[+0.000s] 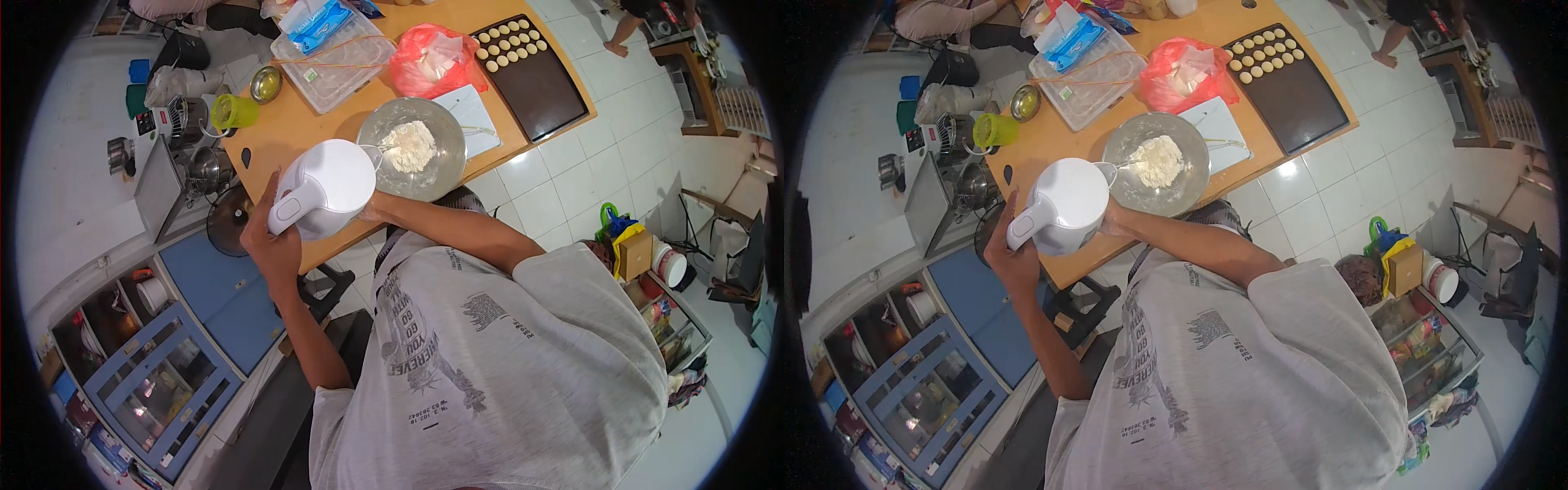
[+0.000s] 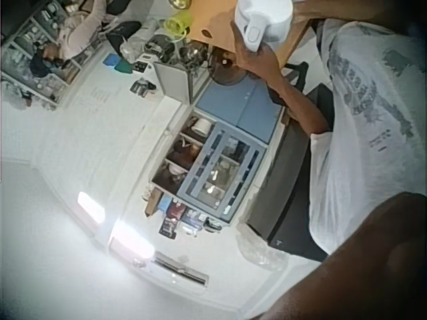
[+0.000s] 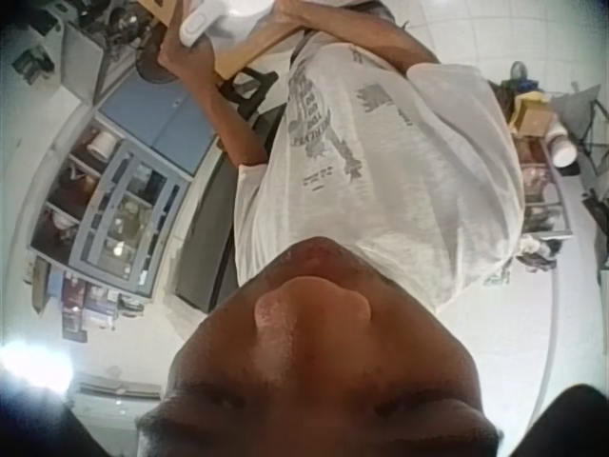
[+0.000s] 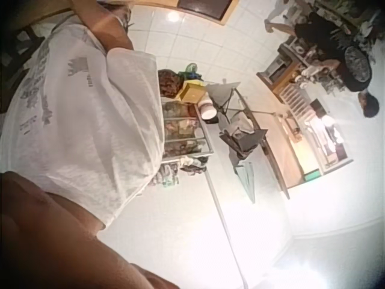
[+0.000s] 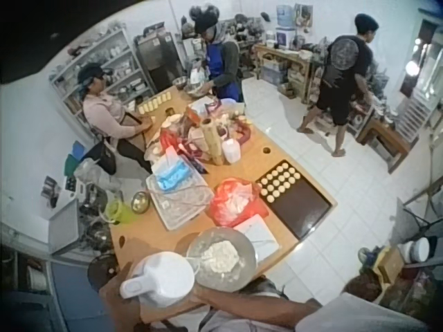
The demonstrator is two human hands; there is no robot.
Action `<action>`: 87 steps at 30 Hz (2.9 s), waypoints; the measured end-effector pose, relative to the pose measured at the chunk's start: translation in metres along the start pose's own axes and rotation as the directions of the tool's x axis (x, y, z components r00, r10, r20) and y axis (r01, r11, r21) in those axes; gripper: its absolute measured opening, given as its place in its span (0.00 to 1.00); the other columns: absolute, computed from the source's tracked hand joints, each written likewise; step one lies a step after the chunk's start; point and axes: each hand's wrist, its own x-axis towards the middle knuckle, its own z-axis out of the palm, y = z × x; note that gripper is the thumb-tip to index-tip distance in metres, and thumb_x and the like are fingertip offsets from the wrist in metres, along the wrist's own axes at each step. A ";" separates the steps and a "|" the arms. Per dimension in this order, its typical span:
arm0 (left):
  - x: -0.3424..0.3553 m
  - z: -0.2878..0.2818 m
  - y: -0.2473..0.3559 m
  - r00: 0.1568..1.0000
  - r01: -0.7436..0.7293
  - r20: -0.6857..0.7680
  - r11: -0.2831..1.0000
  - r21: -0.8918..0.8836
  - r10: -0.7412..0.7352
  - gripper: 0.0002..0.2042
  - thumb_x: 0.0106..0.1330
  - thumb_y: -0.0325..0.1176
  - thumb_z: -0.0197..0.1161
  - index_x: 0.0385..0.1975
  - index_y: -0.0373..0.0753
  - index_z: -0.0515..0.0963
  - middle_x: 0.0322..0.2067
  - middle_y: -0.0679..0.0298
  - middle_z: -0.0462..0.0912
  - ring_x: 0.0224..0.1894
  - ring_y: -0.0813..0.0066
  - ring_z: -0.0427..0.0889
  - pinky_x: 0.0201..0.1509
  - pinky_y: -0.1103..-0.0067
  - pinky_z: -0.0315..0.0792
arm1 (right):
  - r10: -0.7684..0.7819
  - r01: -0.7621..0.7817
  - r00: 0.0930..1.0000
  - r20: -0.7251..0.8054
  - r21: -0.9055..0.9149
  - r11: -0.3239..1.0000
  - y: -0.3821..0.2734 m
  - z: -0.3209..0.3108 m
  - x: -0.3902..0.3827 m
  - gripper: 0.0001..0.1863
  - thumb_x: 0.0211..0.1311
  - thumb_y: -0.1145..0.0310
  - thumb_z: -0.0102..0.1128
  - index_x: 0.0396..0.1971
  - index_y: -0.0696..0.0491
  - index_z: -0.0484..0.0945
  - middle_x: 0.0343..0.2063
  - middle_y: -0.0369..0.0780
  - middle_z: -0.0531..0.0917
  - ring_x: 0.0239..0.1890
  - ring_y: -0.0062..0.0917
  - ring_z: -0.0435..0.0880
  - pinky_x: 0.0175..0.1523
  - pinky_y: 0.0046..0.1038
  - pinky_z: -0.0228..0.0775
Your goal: The person prepares dough by hand in a bowl, adding flour from a plastic bag and water from a pitcher, and then mixes the ingredients together.
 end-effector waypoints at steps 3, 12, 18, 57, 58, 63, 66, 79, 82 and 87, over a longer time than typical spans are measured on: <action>-0.001 -0.002 -0.001 1.000 0.012 0.014 0.999 0.038 -0.012 0.34 0.52 0.10 0.61 0.62 0.42 0.82 0.46 0.51 0.90 0.46 0.71 0.89 0.52 0.75 0.78 | 0.000 0.000 1.000 -0.002 0.001 1.000 0.000 0.001 0.000 0.29 0.80 0.44 0.45 0.70 0.46 0.69 0.67 0.37 0.77 0.68 0.25 0.77 0.71 0.40 0.71; -0.001 -0.004 -0.001 0.999 0.031 0.033 0.999 -0.032 -0.030 0.33 0.54 0.10 0.59 0.63 0.42 0.81 0.55 0.57 0.88 0.54 0.74 0.86 0.60 0.74 0.76 | -0.011 0.011 1.000 -0.015 0.001 1.000 0.001 0.005 -0.003 0.29 0.80 0.45 0.44 0.70 0.46 0.69 0.67 0.37 0.77 0.68 0.25 0.77 0.71 0.40 0.71; -0.007 -0.008 -0.015 0.987 0.156 0.049 0.988 -0.012 -0.155 0.33 0.55 0.09 0.59 0.63 0.41 0.81 0.55 0.57 0.88 0.55 0.75 0.85 0.61 0.74 0.76 | -0.025 0.025 0.999 -0.047 -0.007 1.000 0.001 0.006 -0.009 0.29 0.80 0.45 0.44 0.70 0.46 0.70 0.67 0.37 0.77 0.68 0.25 0.77 0.71 0.40 0.71; -0.174 -0.035 -0.291 0.936 0.350 0.039 0.937 0.014 -0.350 0.16 0.53 0.16 0.56 0.44 0.32 0.73 0.37 0.41 0.82 0.46 0.34 0.80 0.47 0.56 0.74 | -0.182 -0.257 0.710 -0.680 -0.491 0.832 0.171 -0.114 0.092 0.23 0.79 0.51 0.48 0.52 0.54 0.82 0.41 0.39 0.86 0.43 0.27 0.86 0.51 0.33 0.80; -0.181 -0.029 -0.305 0.940 0.340 0.014 0.940 0.004 -0.340 0.15 0.53 0.16 0.56 0.42 0.32 0.73 0.36 0.42 0.81 0.45 0.34 0.80 0.45 0.56 0.74 | -0.187 -0.258 0.726 -0.662 -0.514 0.818 0.176 -0.123 0.098 0.22 0.78 0.52 0.50 0.52 0.54 0.82 0.40 0.39 0.86 0.42 0.27 0.86 0.51 0.34 0.80; -0.184 -0.021 -0.336 0.962 0.244 -0.093 0.962 -0.123 -0.256 0.12 0.51 0.13 0.58 0.35 0.33 0.73 0.30 0.43 0.80 0.38 0.35 0.81 0.38 0.56 0.73 | -0.163 -0.326 0.675 -0.720 -0.489 0.809 0.193 -0.124 0.117 0.21 0.77 0.54 0.51 0.52 0.55 0.83 0.43 0.40 0.87 0.42 0.27 0.87 0.49 0.33 0.81; -0.185 -0.016 -0.355 0.964 0.244 -0.085 0.965 -0.100 -0.253 0.12 0.51 0.14 0.59 0.36 0.34 0.73 0.31 0.45 0.82 0.39 0.36 0.82 0.39 0.55 0.74 | -0.165 -0.324 0.643 -0.748 -0.461 0.826 0.197 -0.133 0.129 0.22 0.77 0.55 0.49 0.54 0.55 0.81 0.43 0.41 0.86 0.44 0.28 0.84 0.51 0.36 0.78; -0.175 0.005 -0.360 0.955 0.282 0.001 0.912 -0.299 -0.295 0.12 0.51 0.18 0.59 0.37 0.33 0.73 0.31 0.43 0.79 0.39 0.35 0.79 0.40 0.56 0.72 | -0.454 -0.547 0.426 -0.783 -0.622 0.560 0.199 -0.169 0.124 0.23 0.71 0.56 0.52 0.51 0.59 0.83 0.50 0.50 0.86 0.53 0.40 0.85 0.60 0.40 0.77; -0.186 0.010 -0.363 0.954 0.274 -0.049 0.928 -0.254 -0.295 0.12 0.52 0.18 0.60 0.37 0.33 0.73 0.30 0.45 0.81 0.37 0.37 0.82 0.40 0.59 0.74 | -0.459 -0.704 0.443 -0.770 -0.616 0.355 0.198 -0.147 0.117 0.21 0.71 0.57 0.53 0.52 0.56 0.84 0.52 0.51 0.86 0.55 0.41 0.85 0.60 0.40 0.76; -0.192 0.022 -0.354 0.930 0.332 -0.035 0.877 -0.348 -0.366 0.14 0.49 0.17 0.58 0.39 0.32 0.73 0.31 0.44 0.79 0.38 0.37 0.80 0.42 0.58 0.73 | -0.416 -0.501 0.606 -0.678 -0.732 0.461 0.192 -0.134 0.066 0.17 0.73 0.63 0.56 0.54 0.54 0.82 0.51 0.43 0.85 0.53 0.32 0.84 0.55 0.35 0.79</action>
